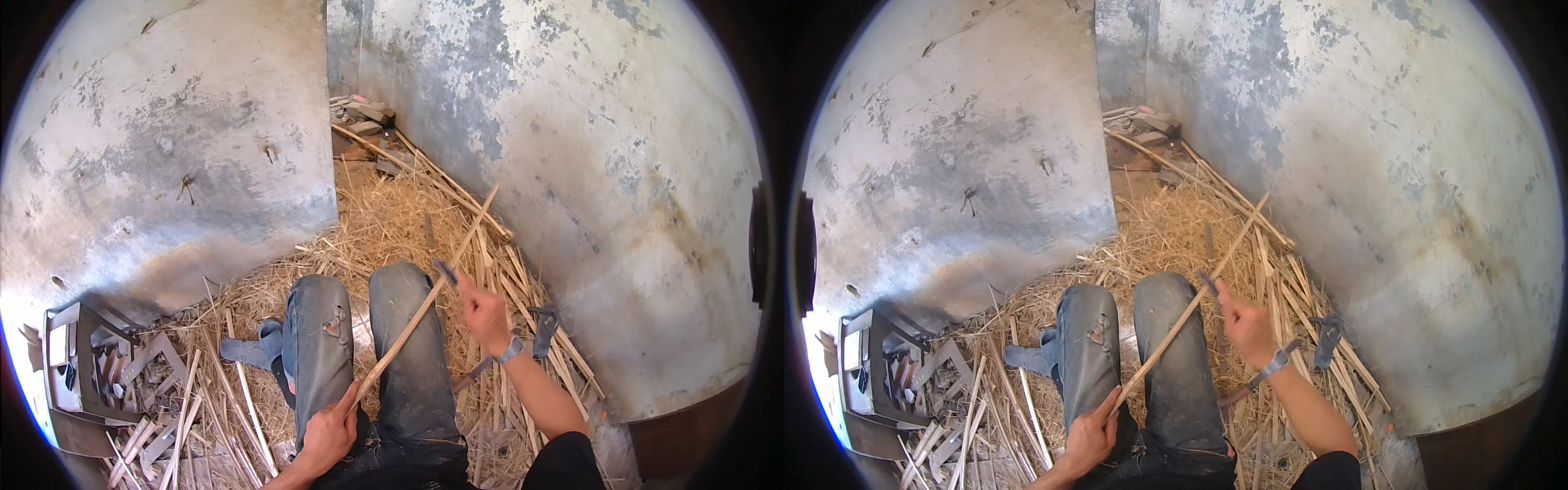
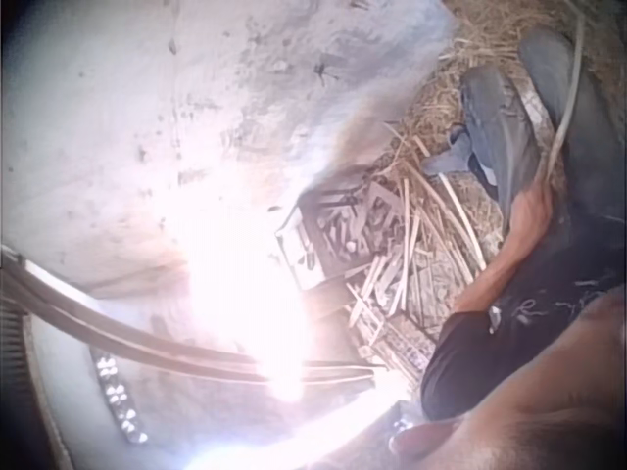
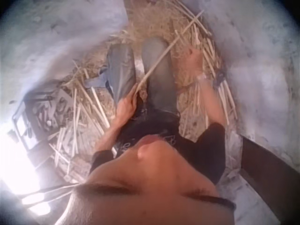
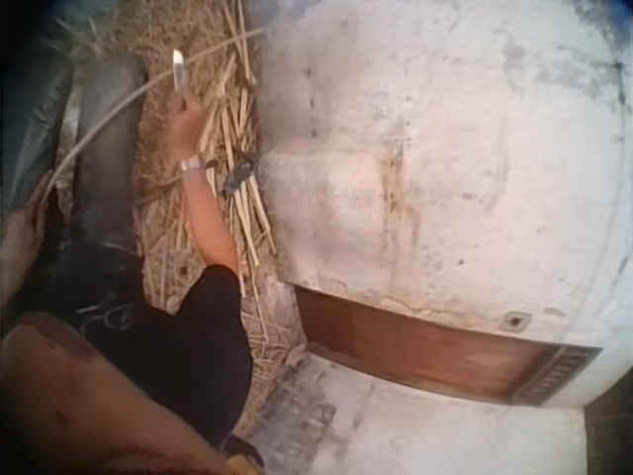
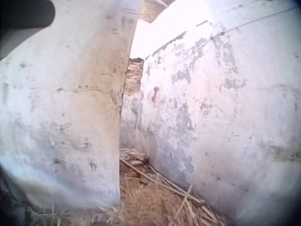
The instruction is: The person scrapes and trims a wooden stick with a small knife, handles a hollow bamboo tube, and scrapes a wooden strip using the knife.
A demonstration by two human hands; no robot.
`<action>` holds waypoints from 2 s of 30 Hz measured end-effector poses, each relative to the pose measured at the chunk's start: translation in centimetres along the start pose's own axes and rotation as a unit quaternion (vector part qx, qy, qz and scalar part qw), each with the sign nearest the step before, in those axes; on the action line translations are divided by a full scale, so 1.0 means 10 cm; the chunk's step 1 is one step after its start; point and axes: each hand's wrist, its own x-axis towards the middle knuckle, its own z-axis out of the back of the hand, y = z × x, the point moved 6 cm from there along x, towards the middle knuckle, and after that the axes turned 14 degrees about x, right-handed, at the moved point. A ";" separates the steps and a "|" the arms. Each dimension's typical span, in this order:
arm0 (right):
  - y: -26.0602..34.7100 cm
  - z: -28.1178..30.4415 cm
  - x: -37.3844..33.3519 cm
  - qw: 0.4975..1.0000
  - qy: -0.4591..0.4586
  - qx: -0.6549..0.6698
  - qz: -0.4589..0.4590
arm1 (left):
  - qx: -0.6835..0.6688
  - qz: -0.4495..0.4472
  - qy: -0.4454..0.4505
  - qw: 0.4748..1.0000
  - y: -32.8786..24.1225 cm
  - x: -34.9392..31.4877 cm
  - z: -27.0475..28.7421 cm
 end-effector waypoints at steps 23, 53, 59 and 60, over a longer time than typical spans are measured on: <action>0.32 -0.33 -0.49 0.984 0.125 0.023 0.127 | -0.015 -0.008 -0.017 1.000 -0.15 0.23 -0.10; 0.35 -0.10 -0.58 0.967 0.053 0.217 -0.119 | -0.135 -0.005 0.107 0.985 0.10 0.10 0.05; 0.51 -0.18 -0.62 0.985 0.105 0.090 -0.108 | -0.123 0.010 0.116 0.986 0.09 -0.02 0.11; 0.59 -0.22 -0.61 0.987 0.133 0.049 -0.074 | -0.104 0.010 0.103 0.989 0.08 -0.02 0.12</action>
